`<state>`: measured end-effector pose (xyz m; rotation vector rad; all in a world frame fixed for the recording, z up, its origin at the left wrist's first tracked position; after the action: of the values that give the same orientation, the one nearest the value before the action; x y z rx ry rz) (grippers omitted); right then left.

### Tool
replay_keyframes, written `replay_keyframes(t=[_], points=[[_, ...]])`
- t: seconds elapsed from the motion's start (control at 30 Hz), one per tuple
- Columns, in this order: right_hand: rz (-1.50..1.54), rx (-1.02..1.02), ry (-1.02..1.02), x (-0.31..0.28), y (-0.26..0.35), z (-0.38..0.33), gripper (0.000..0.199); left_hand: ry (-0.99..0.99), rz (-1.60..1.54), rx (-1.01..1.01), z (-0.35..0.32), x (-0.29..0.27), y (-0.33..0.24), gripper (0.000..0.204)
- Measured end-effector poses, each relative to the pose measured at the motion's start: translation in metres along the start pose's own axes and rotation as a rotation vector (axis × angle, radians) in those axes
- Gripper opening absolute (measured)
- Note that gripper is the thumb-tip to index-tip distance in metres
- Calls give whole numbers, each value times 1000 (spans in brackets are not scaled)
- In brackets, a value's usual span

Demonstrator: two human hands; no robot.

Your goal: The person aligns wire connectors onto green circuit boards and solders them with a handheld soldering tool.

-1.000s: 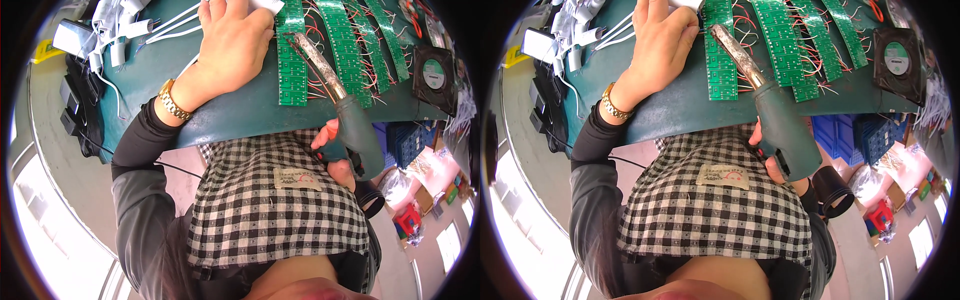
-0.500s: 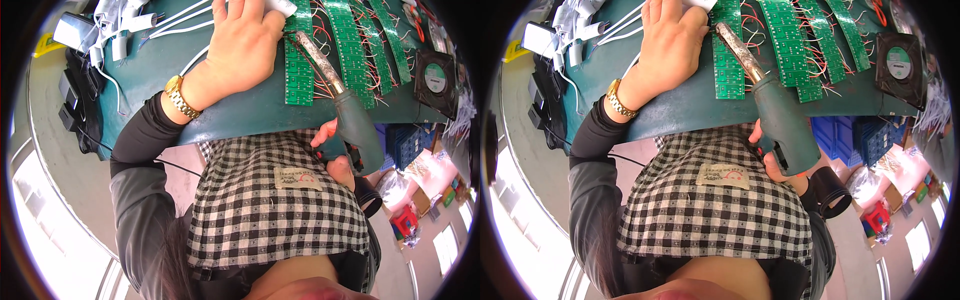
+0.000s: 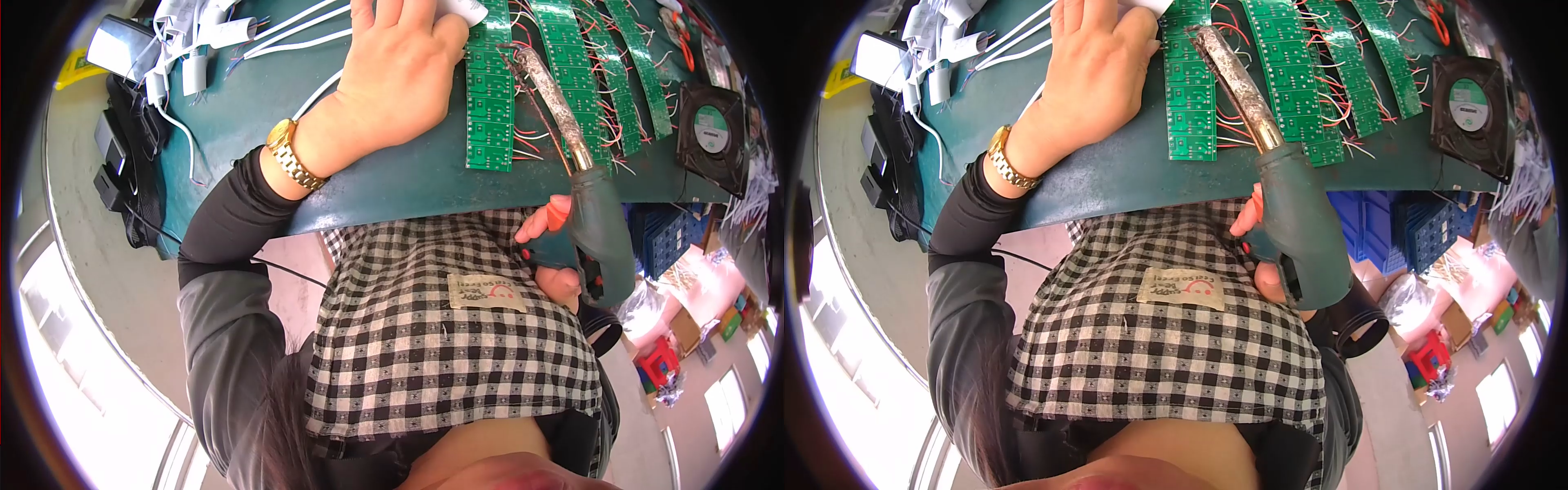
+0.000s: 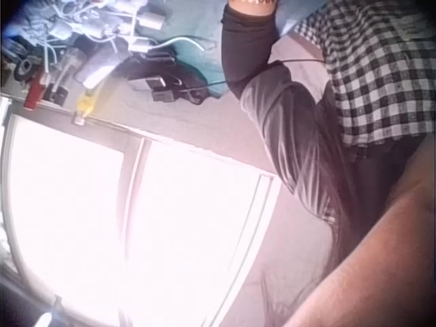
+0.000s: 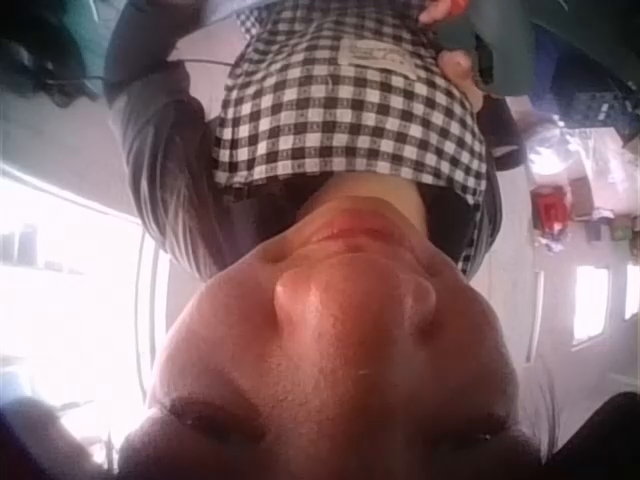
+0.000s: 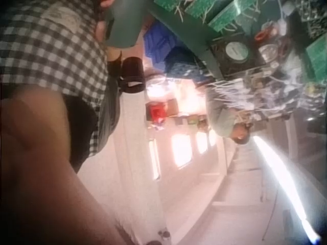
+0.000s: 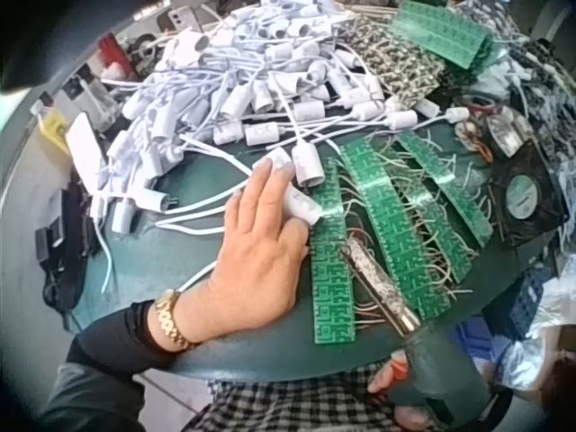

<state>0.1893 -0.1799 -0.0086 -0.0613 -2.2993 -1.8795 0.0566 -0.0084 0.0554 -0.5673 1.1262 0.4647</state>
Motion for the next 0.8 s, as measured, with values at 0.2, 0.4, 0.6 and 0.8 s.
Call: replay_keyframes(t=[0.2, 0.4, 0.6, 0.8], points=[[99, 40, -17, 6, 8, 4, 83, -1, -28, -3, 0, 0, 0, 15], [174, 108, -82, 8, -2, 1, 68, -11, -4, 24, 3, 1, -1, 15], [114, 127, -75, 9, 3, 4, 63, -426, -58, 243, -6, 8, 5, 14], [5, 86, 115, -2, -4, -2, 59, -464, 43, 274, -6, 13, 3, 14]])
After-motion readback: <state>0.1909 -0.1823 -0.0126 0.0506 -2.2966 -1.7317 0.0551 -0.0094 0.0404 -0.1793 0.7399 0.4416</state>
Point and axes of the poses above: each hand's wrist, its own z-axis towards the middle knuckle, its own x-axis out of the palm, y = z × x, the point moved 8 cm from there along z, towards the middle knuckle, and after that the axes turned 5 degrees about y, right-handed, at the moved point
